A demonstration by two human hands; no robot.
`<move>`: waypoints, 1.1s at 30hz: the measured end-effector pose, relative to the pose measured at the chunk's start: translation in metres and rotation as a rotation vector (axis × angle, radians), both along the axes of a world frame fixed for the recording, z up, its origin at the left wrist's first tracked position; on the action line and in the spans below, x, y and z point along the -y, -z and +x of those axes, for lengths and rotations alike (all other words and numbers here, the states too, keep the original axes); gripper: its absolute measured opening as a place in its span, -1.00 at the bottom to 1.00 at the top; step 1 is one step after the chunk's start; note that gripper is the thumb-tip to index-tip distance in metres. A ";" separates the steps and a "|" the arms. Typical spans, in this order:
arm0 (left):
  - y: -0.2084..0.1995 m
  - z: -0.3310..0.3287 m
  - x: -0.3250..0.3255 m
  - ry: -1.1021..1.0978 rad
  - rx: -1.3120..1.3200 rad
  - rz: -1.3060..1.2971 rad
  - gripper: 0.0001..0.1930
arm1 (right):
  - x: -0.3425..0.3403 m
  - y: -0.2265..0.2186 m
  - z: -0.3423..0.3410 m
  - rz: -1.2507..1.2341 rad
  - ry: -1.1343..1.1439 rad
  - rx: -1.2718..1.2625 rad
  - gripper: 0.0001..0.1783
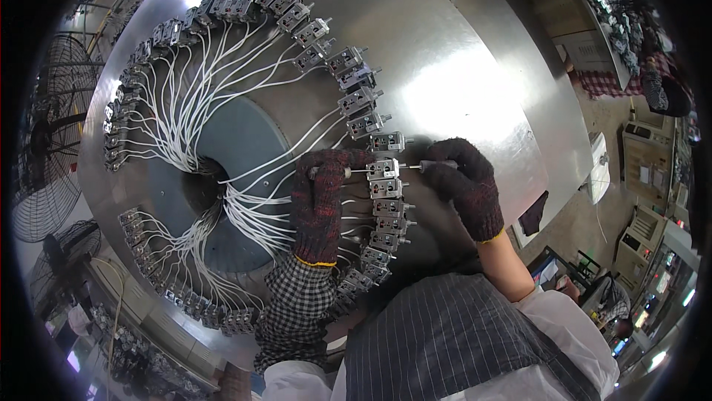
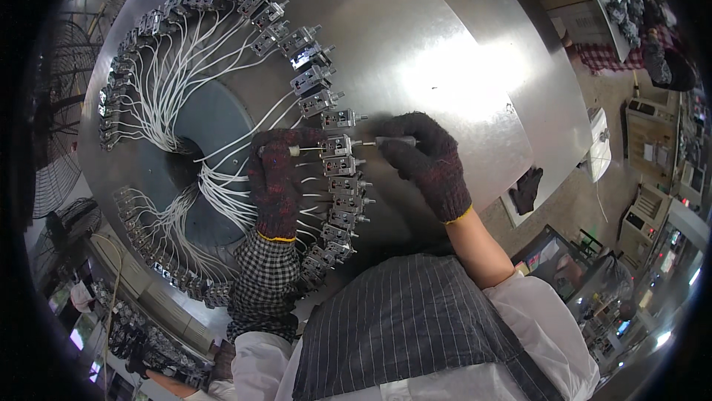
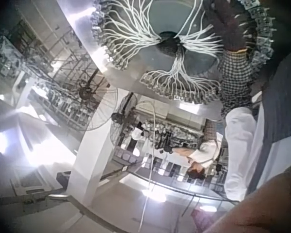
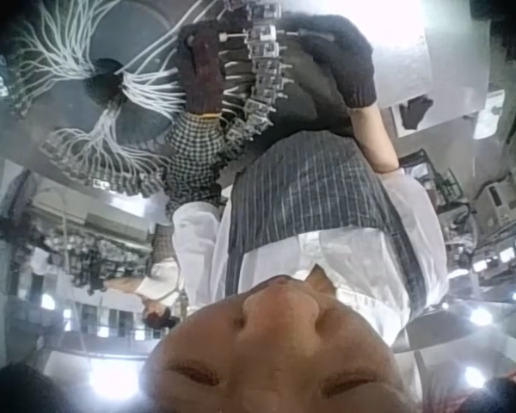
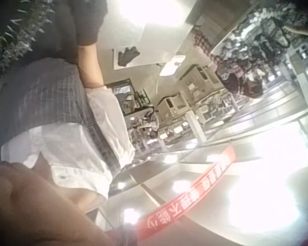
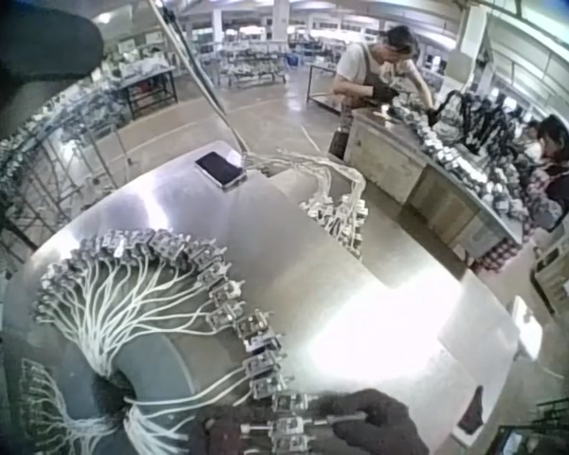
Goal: The person assembles a circular array of electronic components on a flat jig using a screwdriver.
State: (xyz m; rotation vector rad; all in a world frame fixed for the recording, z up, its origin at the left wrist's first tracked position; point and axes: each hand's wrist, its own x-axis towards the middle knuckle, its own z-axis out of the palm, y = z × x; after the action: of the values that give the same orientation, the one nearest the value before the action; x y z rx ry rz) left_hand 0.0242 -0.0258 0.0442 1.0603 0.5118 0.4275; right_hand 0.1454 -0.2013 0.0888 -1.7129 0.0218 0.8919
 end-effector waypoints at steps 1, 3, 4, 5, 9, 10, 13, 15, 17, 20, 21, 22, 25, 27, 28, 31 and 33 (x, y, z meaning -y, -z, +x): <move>0.001 -0.001 0.000 -0.007 0.027 -0.045 -0.81 | 0.000 0.001 0.000 0.001 -0.001 -0.001 -0.78; 0.000 0.000 -0.001 0.001 0.048 -0.038 -0.81 | 0.001 0.004 0.000 0.056 0.015 -0.029 -0.74; 0.000 0.001 -0.001 0.010 0.069 -0.031 -0.82 | 0.002 0.009 -0.001 0.055 0.016 -0.028 -0.74; -0.001 0.002 -0.001 0.010 0.069 -0.031 -0.82 | 0.003 0.017 -0.003 0.141 0.023 0.088 -0.74; 0.003 0.000 0.001 0.007 0.089 -0.031 -0.83 | 0.000 0.001 -0.001 0.038 0.021 0.017 -0.80; 0.004 0.000 0.001 -0.005 0.135 -0.137 -0.83 | 0.000 0.001 -0.001 0.040 0.019 0.018 -0.80; -0.002 -0.003 0.000 0.021 -0.162 -0.016 -0.63 | 0.002 0.005 -0.001 0.009 0.019 -0.015 -0.79; 0.000 -0.002 0.000 -0.002 -0.122 -0.027 -0.65 | 0.003 0.009 -0.002 0.111 0.030 0.031 -0.79; 0.006 -0.004 0.000 -0.027 -0.084 -0.037 -0.66 | 0.002 0.011 -0.005 0.158 0.033 0.064 -0.78; 0.017 -0.007 -0.002 -0.037 -0.065 0.101 -0.70 | 0.005 0.013 -0.005 0.199 0.012 0.117 -0.77; 0.019 -0.007 -0.001 -0.062 -0.088 0.123 -0.70 | 0.006 0.014 -0.005 0.195 -0.014 0.137 -0.76; 0.020 -0.008 -0.001 -0.087 -0.111 0.145 -0.71 | 0.006 0.014 -0.005 0.194 -0.013 0.137 -0.76; 0.021 -0.007 -0.002 -0.094 -0.098 0.110 -0.70 | 0.006 0.015 -0.005 0.207 -0.009 0.140 -0.75; 0.013 -0.006 -0.002 -0.089 -0.151 0.124 -0.70 | 0.007 0.019 -0.004 0.218 -0.006 0.191 -0.69; 0.010 -0.006 -0.002 -0.082 -0.204 0.137 -0.70 | 0.006 0.018 -0.004 0.217 -0.006 0.192 -0.69; 0.011 -0.006 -0.002 -0.092 -0.193 0.152 -0.71 | 0.006 0.018 -0.005 0.263 -0.008 0.208 -0.69; 0.008 -0.004 -0.001 -0.104 -0.144 0.094 -0.70 | 0.006 0.023 -0.003 0.266 -0.089 0.332 -0.69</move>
State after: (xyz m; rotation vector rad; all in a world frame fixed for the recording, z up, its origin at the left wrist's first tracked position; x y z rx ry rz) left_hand 0.0198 -0.0250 0.0358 1.1635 0.6828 0.4723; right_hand 0.1426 -0.2074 0.0660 -1.5988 -0.3817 0.6332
